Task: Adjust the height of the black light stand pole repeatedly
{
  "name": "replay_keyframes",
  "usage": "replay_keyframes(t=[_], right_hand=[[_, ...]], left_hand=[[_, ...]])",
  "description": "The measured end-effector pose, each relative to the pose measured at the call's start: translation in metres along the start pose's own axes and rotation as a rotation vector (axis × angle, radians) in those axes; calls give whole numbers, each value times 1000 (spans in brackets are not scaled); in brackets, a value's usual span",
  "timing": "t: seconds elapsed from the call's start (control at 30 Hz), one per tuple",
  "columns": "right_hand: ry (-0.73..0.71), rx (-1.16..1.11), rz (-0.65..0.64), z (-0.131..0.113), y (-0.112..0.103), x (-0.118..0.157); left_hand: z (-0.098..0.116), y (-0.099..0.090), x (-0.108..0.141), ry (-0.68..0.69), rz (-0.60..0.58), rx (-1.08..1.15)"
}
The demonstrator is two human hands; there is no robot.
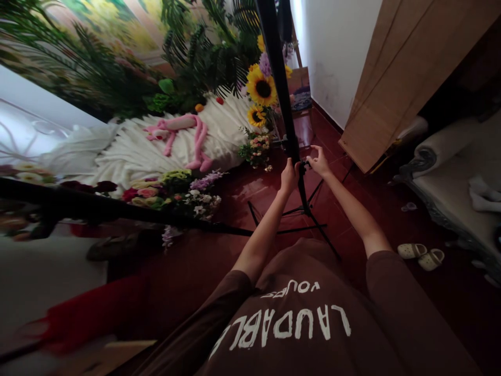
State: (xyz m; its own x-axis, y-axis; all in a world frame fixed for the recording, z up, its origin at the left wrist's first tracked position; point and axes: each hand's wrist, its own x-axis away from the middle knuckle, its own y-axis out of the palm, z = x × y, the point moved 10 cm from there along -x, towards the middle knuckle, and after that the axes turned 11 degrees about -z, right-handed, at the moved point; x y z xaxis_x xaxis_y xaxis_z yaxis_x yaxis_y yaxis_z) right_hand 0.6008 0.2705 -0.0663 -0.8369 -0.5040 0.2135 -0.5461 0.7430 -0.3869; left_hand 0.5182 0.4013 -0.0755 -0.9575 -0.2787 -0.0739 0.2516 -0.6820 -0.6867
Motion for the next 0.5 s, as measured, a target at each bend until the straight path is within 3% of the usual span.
replay_keyframes(t=[0.13, 0.33, 0.43, 0.5], right_hand=[[188, -124, 81, 12, -1, -7], [182, -330, 183, 13, 2, 2], [145, -487, 271, 20, 4, 11], [108, -595, 331, 26, 7, 20]], left_hand=[[2, -1, 1, -21, -12, 2], [8, -5, 15, -42, 78, 62], [-15, 1, 39, -65, 78, 113], [-51, 13, 64, -145, -40, 108]])
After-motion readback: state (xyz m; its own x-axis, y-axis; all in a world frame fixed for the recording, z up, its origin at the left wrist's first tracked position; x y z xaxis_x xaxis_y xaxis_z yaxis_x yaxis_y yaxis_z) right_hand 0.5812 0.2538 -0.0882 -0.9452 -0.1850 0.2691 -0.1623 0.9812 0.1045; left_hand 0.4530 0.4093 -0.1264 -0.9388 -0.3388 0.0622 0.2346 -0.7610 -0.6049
